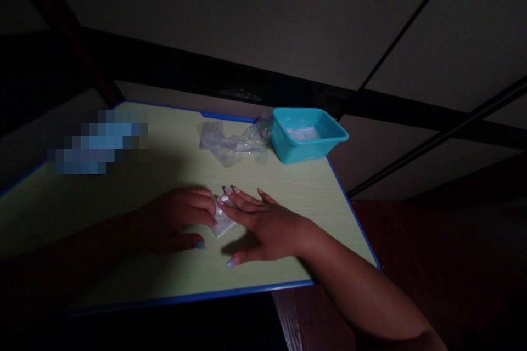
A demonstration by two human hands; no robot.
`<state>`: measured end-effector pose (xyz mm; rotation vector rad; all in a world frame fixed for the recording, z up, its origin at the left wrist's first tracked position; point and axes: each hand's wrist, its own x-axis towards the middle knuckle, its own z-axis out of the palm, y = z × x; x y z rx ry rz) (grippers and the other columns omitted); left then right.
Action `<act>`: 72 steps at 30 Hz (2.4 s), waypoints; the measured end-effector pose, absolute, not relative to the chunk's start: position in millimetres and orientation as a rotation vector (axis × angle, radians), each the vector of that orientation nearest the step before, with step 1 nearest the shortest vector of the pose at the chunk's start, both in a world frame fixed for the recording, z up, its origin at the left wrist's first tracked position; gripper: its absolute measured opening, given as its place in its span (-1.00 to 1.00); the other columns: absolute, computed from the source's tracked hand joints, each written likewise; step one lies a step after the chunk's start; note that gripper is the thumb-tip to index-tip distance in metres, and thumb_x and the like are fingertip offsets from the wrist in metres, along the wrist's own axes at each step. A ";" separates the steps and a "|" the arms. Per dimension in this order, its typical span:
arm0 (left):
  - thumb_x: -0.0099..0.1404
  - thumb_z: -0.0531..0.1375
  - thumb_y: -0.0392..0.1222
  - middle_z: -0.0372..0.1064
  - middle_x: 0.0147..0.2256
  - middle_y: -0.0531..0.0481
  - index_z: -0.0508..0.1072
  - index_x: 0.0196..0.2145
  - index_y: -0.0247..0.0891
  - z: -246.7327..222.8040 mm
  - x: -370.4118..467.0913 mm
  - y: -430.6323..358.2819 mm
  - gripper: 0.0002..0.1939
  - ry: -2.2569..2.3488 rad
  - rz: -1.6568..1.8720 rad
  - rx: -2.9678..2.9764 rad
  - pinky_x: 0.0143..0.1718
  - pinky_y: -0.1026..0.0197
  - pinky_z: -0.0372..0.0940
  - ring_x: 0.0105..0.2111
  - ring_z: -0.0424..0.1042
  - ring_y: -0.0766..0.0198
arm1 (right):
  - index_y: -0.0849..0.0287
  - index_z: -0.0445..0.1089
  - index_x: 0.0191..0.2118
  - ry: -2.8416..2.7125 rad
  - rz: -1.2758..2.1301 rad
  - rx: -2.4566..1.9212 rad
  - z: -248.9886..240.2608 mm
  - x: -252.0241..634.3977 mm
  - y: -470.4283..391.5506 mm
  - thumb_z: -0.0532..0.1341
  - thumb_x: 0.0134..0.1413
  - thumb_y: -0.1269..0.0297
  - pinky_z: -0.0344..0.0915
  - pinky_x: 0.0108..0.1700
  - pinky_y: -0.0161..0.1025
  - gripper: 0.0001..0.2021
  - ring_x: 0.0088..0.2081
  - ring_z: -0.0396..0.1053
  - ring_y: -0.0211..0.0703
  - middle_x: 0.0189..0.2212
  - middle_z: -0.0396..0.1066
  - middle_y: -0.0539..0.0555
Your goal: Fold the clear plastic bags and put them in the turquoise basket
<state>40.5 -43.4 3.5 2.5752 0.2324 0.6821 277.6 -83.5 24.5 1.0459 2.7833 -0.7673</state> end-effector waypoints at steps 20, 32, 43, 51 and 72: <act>0.39 -0.05 0.15 0.42 -0.33 -0.13 0.51 -0.21 -0.27 0.6 43.4 -48.2 -0.51 0.249 0.595 2.879 -0.32 0.14 0.22 -0.35 0.33 0.15 | 0.11 -0.17 0.38 2.793 -0.552 1.286 10.3 271.1 -71.4 -0.07 0.35 0.13 -0.38 0.28 0.29 -0.44 0.39 -0.51 0.00 0.39 -0.45 0.18; 0.25 0.18 -0.10 0.33 -0.17 -0.11 0.43 -0.22 -0.25 -4.6 36.5 -31.1 -0.80 0.415 0.554 2.853 -0.12 0.12 0.18 -0.18 0.26 0.12 | 0.22 0.40 -0.42 2.985 -0.455 1.817 9.7 281.7 -56.5 0.19 0.14 0.32 0.20 -0.15 -0.14 -0.85 -0.30 0.28 -0.10 -0.44 0.37 0.12; 0.29 0.20 -0.09 0.32 -0.21 -0.05 0.46 -0.28 -0.18 -16.6 42.8 -34.7 -0.86 0.454 0.561 2.901 -0.15 0.12 0.14 -0.19 0.24 0.12 | 0.19 0.35 -0.51 2.833 -0.609 1.881 2.8 273.1 -55.5 0.27 0.07 0.30 0.14 -0.21 -0.19 -0.81 -0.37 0.23 -0.17 -0.51 0.32 0.03; 0.28 0.21 -0.07 0.31 -0.23 -0.05 0.46 -0.29 -0.20 -20.1 49.8 -42.2 -0.84 0.534 0.631 2.884 -0.15 0.11 0.15 -0.18 0.22 0.12 | 0.20 0.39 -0.40 2.768 -0.552 1.946 2.3 265.9 -56.8 0.29 0.06 0.23 0.14 -0.18 -0.17 -0.85 -0.26 0.24 -0.09 -0.41 0.34 0.07; 0.10 0.31 0.10 0.18 0.10 -0.17 0.43 0.02 -0.13 -27.9 42.0 -30.5 -0.46 0.866 0.671 2.785 0.14 -0.13 0.03 0.12 0.10 -0.10 | 0.15 0.44 -0.40 2.747 -0.575 1.991 -5.6 259.6 -55.9 0.43 -0.14 0.28 0.05 -0.20 -0.19 -0.82 -0.18 0.18 -0.04 -0.33 0.32 0.07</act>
